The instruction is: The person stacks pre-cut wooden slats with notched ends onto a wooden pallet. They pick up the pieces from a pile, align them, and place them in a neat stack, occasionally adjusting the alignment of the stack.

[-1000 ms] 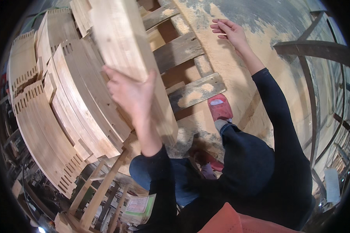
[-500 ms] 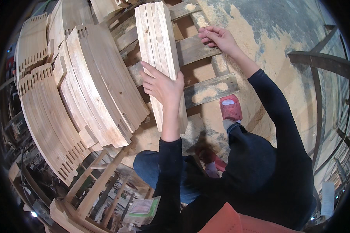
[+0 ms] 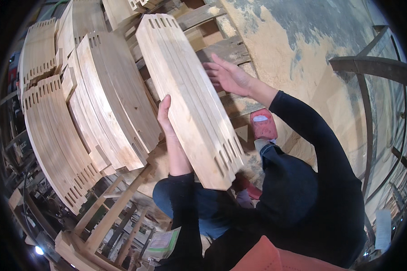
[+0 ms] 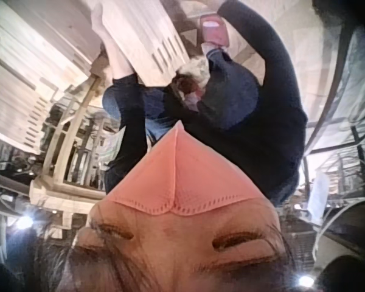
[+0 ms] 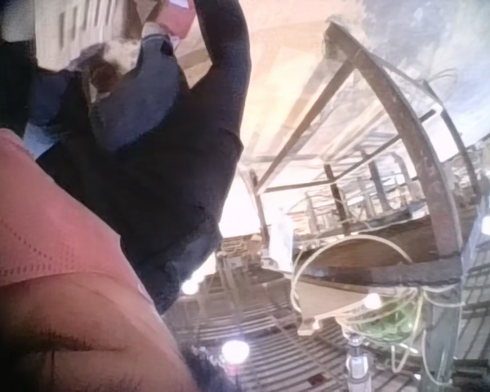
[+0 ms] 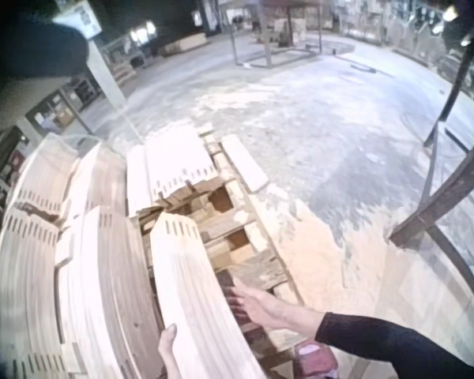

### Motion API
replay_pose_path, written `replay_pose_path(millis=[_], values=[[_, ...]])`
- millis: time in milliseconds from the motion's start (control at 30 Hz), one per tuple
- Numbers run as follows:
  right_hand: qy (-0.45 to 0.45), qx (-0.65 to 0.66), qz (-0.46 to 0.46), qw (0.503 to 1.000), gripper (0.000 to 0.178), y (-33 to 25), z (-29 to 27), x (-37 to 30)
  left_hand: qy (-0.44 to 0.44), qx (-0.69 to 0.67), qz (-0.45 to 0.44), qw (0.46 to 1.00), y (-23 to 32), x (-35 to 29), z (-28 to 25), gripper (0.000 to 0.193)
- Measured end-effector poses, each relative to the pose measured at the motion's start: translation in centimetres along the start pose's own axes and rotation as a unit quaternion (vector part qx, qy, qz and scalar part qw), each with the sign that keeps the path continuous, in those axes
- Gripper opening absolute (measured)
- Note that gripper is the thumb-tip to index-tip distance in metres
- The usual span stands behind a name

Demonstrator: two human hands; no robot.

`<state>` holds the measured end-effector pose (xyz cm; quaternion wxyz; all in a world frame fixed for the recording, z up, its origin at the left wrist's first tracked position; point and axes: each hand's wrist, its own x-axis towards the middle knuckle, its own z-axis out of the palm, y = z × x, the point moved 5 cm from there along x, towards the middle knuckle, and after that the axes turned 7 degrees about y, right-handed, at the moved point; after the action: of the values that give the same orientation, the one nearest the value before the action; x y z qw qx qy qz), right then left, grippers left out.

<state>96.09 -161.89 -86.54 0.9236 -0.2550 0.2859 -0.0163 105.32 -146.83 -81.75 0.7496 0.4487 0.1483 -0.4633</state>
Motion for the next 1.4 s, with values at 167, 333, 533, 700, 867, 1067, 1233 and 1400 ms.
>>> replay_pose_path(millis=[167, 333, 533, 700, 867, 1067, 1233, 1400], values=[[-0.093, 0.139, 0.065, 0.984, 0.089, 0.7, 3.3, 1.5, -0.172, -0.197, -0.013, 0.965, -2.7, 0.0, -2.2, 0.062], [-0.105, 0.215, 0.002, 0.971, 0.088, 0.4, 4.1, 2.7, -0.182, -0.249, -0.074, 0.948, -6.0, -1.6, -1.8, 0.062], [-0.096, 0.280, 0.032, 0.955, 0.080, -1.0, 5.4, -1.2, -0.160, -0.293, -0.146, 0.931, -5.7, -6.4, 1.2, 0.061], [-0.017, 0.313, 0.032, 0.949, 0.077, -2.8, 7.6, -8.6, -0.133, -0.323, -0.228, 0.909, -4.7, -13.1, 5.9, 0.060], [0.030, 0.182, 0.029, 0.982, 0.070, -6.7, 14.1, -17.4, -0.155, -0.268, -0.318, 0.896, 0.2, -21.2, 11.3, 0.053], [0.120, 0.062, 0.001, 0.991, 0.064, -12.3, 20.8, -27.6, -0.094, 0.320, -0.014, 0.943, 11.9, -30.2, 18.7, 0.049], [0.133, 0.067, 0.025, 0.989, 0.071, -17.1, 32.6, -31.2, 0.007, 0.470, 0.097, 0.877, 20.4, -40.3, 24.0, 0.104], [0.116, -0.070, 0.075, 0.988, 0.071, -13.2, 43.7, -29.0, 0.200, 0.532, 0.153, 0.808, 25.5, -45.0, 18.9, 0.118]])
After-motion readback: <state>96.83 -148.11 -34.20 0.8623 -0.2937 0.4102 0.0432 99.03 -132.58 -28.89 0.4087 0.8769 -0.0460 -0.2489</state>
